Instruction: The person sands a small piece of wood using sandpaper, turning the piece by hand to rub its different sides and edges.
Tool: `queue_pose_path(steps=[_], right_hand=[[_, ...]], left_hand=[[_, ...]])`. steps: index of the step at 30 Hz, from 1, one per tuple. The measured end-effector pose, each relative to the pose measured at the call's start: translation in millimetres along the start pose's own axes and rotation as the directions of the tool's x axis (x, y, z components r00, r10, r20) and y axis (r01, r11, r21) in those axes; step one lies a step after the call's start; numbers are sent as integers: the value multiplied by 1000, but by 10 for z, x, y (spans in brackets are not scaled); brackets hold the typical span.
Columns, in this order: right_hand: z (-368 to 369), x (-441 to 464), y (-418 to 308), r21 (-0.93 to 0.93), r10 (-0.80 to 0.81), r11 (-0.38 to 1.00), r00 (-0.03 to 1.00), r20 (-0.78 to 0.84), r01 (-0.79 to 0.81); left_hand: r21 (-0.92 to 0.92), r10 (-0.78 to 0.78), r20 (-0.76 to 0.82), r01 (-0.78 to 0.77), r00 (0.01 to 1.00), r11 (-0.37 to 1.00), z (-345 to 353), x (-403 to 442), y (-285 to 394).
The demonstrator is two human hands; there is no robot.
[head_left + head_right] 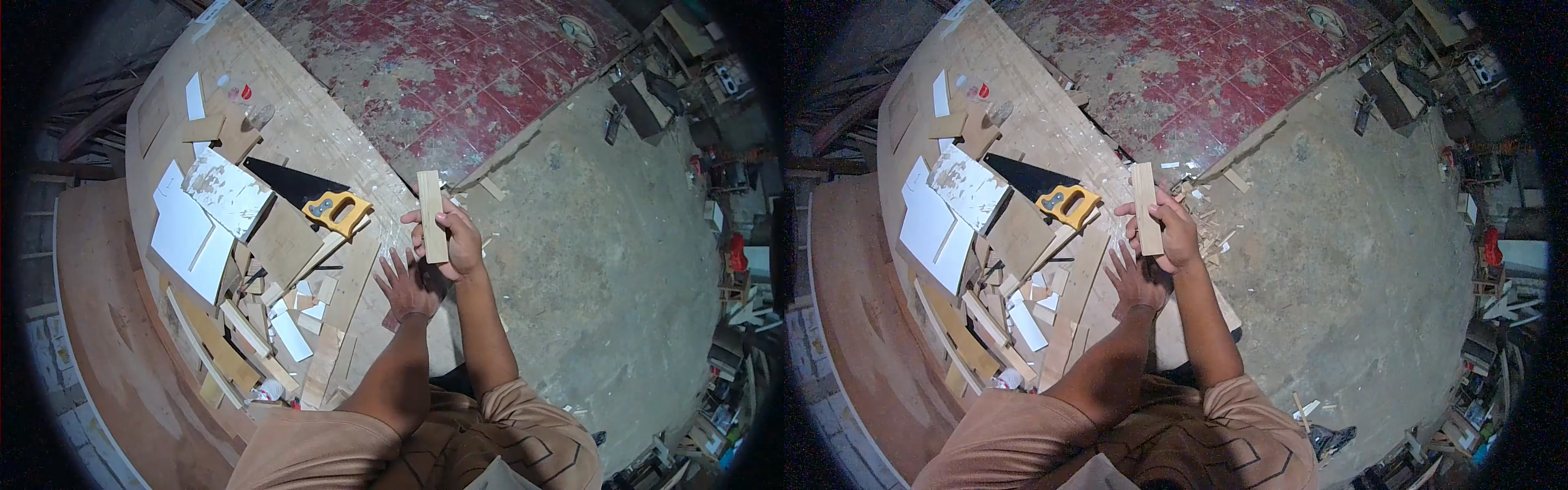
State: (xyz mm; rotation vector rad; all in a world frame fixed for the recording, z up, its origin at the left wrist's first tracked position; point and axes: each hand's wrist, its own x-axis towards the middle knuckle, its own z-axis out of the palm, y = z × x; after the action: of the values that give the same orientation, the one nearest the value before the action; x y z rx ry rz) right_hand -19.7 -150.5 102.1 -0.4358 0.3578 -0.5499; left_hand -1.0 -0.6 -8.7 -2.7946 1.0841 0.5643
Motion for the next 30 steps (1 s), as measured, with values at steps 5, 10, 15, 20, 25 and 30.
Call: queue_pose_path(steps=[5,10,15,20,25,30], right_hand=[[68,-22,-29,-42,19,999,1000,-23,-20],[54,-42,4,-37,2,999,997,-73,-5],[-12,-49,34,-152,-1,988,993,-114,-17],[9,-85,28,-254,-21,967,984,-177,-25],[-9,-97,48,-225,-14,974,980,-196,-31],[14,-102,74,-331,-65,944,978,-200,-5]], left_hand=[[-37,4,-31,-5,999,999,-25,-12,5],[-37,1,17,0,1000,999,-189,-52,48],[11,14,-79,-14,997,1000,22,-2,-13],[-74,2,28,0,1000,997,-130,-17,11],[-71,-4,48,7,999,997,-189,-29,30],[-92,2,2,-2,1000,996,-127,-26,21]])
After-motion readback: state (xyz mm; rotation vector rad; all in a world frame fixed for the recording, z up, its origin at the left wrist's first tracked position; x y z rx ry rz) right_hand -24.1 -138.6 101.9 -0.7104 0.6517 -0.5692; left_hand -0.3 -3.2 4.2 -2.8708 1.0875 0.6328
